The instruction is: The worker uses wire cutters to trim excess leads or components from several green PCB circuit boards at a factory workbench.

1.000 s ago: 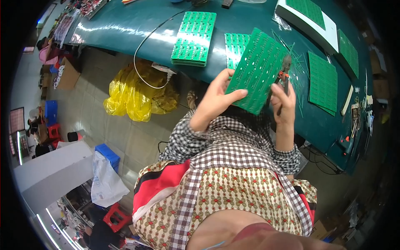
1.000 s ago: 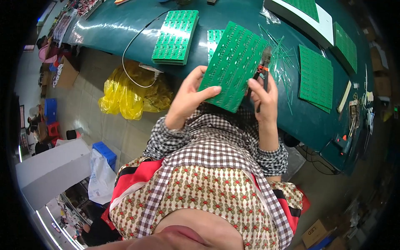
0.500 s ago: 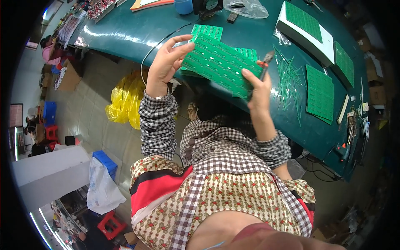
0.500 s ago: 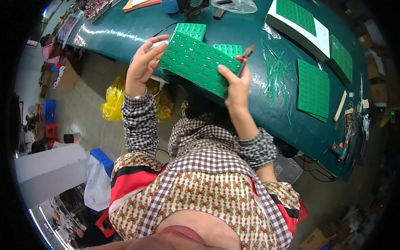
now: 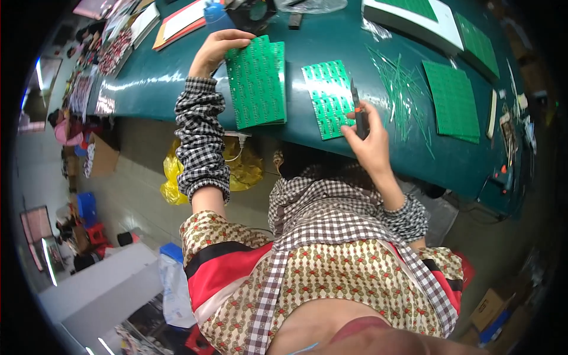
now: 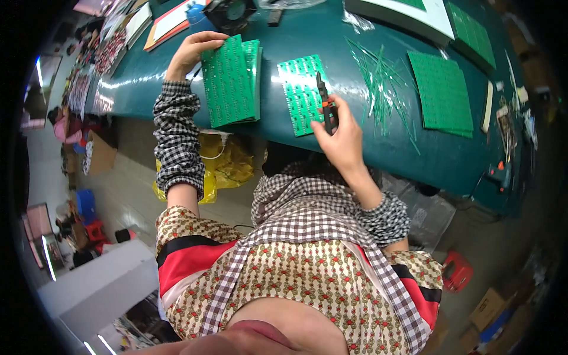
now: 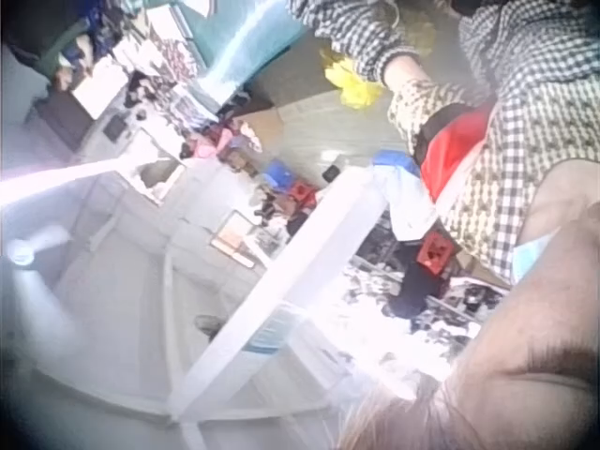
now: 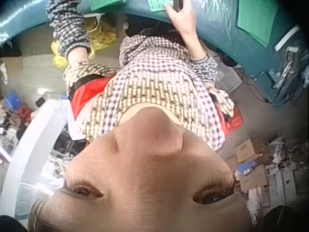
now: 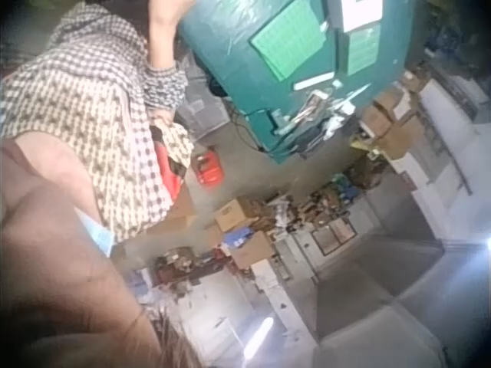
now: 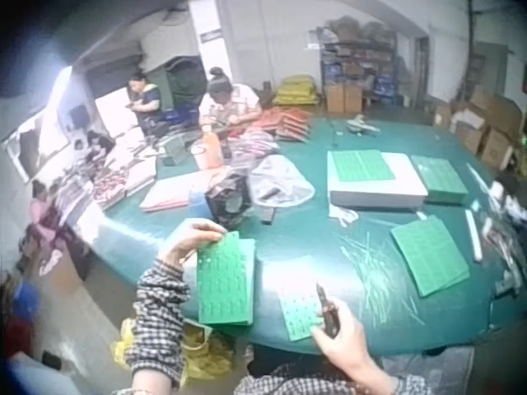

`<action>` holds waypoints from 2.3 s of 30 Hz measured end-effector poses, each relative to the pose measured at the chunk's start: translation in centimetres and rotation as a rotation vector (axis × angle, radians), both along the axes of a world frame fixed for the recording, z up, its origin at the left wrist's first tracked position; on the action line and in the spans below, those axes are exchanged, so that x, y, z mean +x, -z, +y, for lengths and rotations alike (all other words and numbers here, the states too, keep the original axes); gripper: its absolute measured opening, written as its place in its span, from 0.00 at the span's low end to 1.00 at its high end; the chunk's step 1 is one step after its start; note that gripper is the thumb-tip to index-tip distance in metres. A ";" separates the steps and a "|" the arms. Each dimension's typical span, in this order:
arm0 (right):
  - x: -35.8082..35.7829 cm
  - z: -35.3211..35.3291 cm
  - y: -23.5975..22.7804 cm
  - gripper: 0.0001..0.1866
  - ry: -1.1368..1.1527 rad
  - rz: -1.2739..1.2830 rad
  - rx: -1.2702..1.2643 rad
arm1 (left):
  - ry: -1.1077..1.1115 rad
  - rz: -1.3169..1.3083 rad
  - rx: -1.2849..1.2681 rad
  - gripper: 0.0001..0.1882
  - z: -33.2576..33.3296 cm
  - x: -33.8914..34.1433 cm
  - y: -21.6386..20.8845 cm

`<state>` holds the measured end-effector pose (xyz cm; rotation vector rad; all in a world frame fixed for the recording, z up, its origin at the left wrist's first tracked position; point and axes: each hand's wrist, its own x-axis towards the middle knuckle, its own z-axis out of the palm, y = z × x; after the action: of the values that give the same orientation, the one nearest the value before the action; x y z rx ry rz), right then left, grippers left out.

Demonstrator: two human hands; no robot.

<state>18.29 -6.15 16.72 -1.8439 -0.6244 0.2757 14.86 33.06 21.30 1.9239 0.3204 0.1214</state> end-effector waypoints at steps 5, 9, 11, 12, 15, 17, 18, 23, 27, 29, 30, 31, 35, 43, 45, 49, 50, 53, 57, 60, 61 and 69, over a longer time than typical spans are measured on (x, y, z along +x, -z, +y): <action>0.8 -2.1 -0.7 0.28 0.082 -0.174 -0.238 | -0.137 -0.157 0.538 0.20 -2.2 -1.4 -1.1; -0.3 -1.8 -0.9 0.28 0.060 -0.119 -0.273 | -0.541 0.161 0.751 0.49 -12.0 -6.0 -1.8; -0.6 -1.7 -0.6 0.28 0.043 -0.183 -0.297 | -0.436 0.272 0.925 0.56 -16.1 -7.0 -2.0; -0.7 -1.3 -0.8 0.28 0.035 -0.182 -0.297 | -0.425 0.348 0.900 0.56 -16.7 -7.1 -2.3; -1.4 -1.0 -0.8 0.28 0.015 -0.139 -0.301 | -0.412 0.287 0.719 0.57 -14.2 -8.6 -1.3; -1.7 -0.6 -0.6 0.28 0.012 -0.100 -0.307 | -0.439 0.343 0.653 0.57 -13.6 -8.9 -1.3; -1.7 -0.4 -0.3 0.28 0.030 -0.163 -0.335 | -0.459 0.336 0.668 0.57 -13.7 -9.0 -1.1; -1.7 0.3 0.0 0.29 0.033 -0.119 -0.376 | -0.569 -0.039 1.018 0.44 -18.1 -9.2 -2.1; -1.6 0.0 0.0 0.28 0.018 -0.098 -0.367 | -0.400 0.014 -0.027 0.32 -25.6 -9.9 -0.3; -1.3 0.2 0.0 0.28 0.029 -0.103 -0.327 | -0.305 0.073 0.546 0.28 -27.0 -10.2 2.5; -1.1 0.2 0.0 0.28 0.029 -0.114 -0.335 | -0.355 0.072 0.591 0.29 -27.5 -9.9 3.1; -0.9 0.2 -0.2 0.28 0.002 -0.046 -0.307 | -0.358 0.063 0.582 0.29 -27.7 -9.5 3.5; -0.4 -0.1 0.6 0.27 0.061 0.035 -0.145 | -0.424 -0.096 -0.225 0.34 -27.9 -8.0 4.5; 3.1 -0.8 2.3 0.30 0.062 0.245 -0.016 | -0.374 -0.066 -0.752 0.21 -27.2 -4.2 6.6; 3.6 -1.4 2.8 0.30 0.069 0.151 -0.019 | -0.397 -0.156 -0.670 0.13 -27.5 -3.9 6.4; 3.9 -2.9 1.3 0.28 0.136 0.233 0.192 | -0.351 -0.291 -0.701 0.10 -27.2 -4.4 4.6; 4.1 -3.4 0.7 0.27 0.043 0.437 0.248 | -0.287 -0.292 -0.736 0.18 -27.0 -4.5 4.7; 3.2 -2.7 -0.1 0.24 -0.018 0.714 0.477 | -0.055 -0.586 -0.788 0.30 -28.4 -4.6 3.7; 1.8 -2.4 -2.3 0.23 -0.090 0.688 0.483 | -0.272 -0.511 -0.675 0.26 -30.3 -4.5 4.2; 1.8 -2.8 -3.0 0.27 -0.207 0.659 0.415 | -0.326 -0.378 -0.988 0.19 -30.1 -4.5 1.9; 1.8 -3.2 -3.2 0.27 -0.208 0.665 0.413 | -0.331 -0.375 -0.988 0.19 -30.1 -4.6 1.4; -1.6 -7.8 -3.4 0.28 -0.373 0.693 0.279 | -0.577 -0.627 -0.985 0.18 -31.0 -5.6 0.0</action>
<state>16.66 -13.91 20.12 -1.2373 -0.4763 0.9737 9.30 2.01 21.29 0.7201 0.3962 0.7748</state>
